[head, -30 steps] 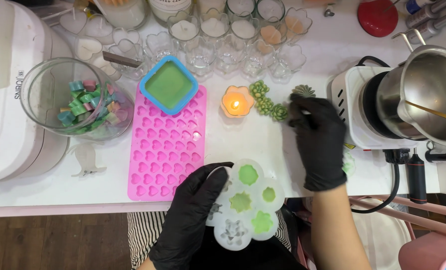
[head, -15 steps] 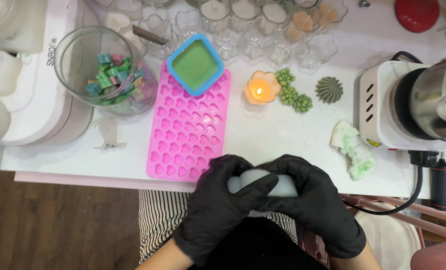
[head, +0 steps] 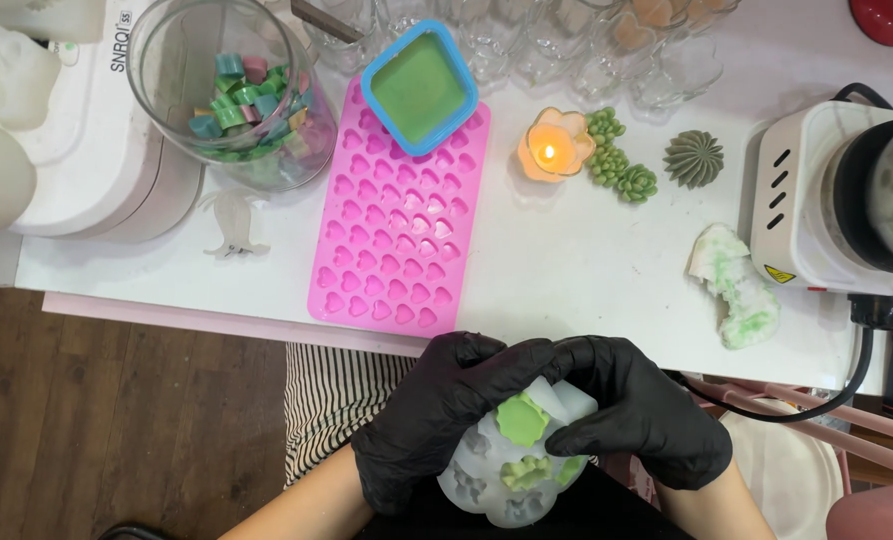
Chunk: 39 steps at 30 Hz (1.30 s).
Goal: Unmolding wax decorative shapes and preparing wax cubes for melting in a melting pot.
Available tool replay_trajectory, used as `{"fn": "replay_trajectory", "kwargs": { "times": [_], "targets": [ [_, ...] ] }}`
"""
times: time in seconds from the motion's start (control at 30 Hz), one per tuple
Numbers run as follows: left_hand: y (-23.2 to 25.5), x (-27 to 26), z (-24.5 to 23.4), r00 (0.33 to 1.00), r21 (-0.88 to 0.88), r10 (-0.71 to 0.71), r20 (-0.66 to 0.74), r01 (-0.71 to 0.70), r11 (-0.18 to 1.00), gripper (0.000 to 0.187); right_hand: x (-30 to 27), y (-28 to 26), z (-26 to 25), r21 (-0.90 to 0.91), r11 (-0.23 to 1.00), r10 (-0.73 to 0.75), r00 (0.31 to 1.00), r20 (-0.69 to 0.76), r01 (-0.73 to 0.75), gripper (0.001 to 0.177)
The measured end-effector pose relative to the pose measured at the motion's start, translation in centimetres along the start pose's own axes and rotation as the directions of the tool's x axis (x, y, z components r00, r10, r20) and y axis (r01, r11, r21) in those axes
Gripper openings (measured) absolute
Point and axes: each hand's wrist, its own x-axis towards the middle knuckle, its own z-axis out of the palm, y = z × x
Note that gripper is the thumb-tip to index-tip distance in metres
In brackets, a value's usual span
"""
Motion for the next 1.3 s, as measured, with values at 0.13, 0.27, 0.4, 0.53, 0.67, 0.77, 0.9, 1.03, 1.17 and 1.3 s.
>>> {"fn": "replay_trajectory", "kwargs": {
  "times": [0.13, 0.27, 0.4, 0.53, 0.67, 0.77, 0.9, 1.03, 1.17, 1.3],
  "targets": [
    [-0.4, -0.1, 0.4, 0.998, -0.09, -0.057, -0.016, 0.055, 0.994, 0.029, -0.2, 0.4, 0.5, 0.089, 0.996, -0.005, 1.0, -0.002, 0.006, 0.065],
    [-0.6, 0.1, 0.4, 0.996, -0.101, -0.063, -0.068, 0.056, 0.993, 0.031, 0.0, 0.2, 1.5, 0.089, 0.996, -0.008, 0.999, -0.052, 0.012, 0.065],
    [-1.0, 0.1, 0.3, 0.996, -0.115, -0.062, -0.066, 0.055, 0.992, 0.035, 0.0, 0.5, 1.7, 0.089, 0.996, -0.024, 0.997, -0.071, 0.031, 0.066],
    [-1.1, 0.2, 0.2, 0.998, -0.102, -0.015, -0.064, 0.008, 0.995, 0.036, 0.1, 0.7, 1.5, 0.1, 0.995, 0.007, 0.992, -0.123, 0.006, 0.069],
    [-0.5, 0.5, 0.1, 0.995, -0.046, -0.037, -0.092, 0.033, 0.998, 0.036, 0.3, -0.4, 1.4, -0.046, 0.999, -0.032, 0.994, -0.103, 0.027, 0.068],
    [-0.6, 0.9, -0.1, 0.983, 0.088, -0.135, -0.123, 0.146, 0.985, 0.043, -0.5, -3.2, 2.8, -0.32, 0.926, -0.221, 0.975, -0.023, 0.203, 0.076],
    [-0.6, 1.3, 0.2, 0.981, 0.475, -0.045, -0.19, 0.132, 0.87, 0.052, -1.6, -5.7, 3.8, -0.702, 0.349, -0.592, 0.727, 0.349, 0.621, 0.067],
    [-0.9, 1.7, 0.0, 0.988, 0.503, 0.011, -0.151, 0.067, 0.862, 0.038, -1.3, -3.5, 2.5, -0.527, 0.615, -0.531, 0.802, 0.273, 0.587, 0.05],
    [-1.2, 2.1, -0.1, 0.991, 0.435, 0.061, -0.121, -0.002, 0.901, 0.025, -0.1, -5.6, 2.1, -0.257, 0.816, -0.471, 0.853, 0.227, 0.519, 0.041],
    [0.2, 2.4, 0.8, 0.96, 0.425, 0.127, -0.251, -0.009, 0.905, 0.036, 3.2, -5.5, -0.7, -0.231, 0.833, -0.54, 0.831, -0.135, 0.503, 0.028]
  ]
}}
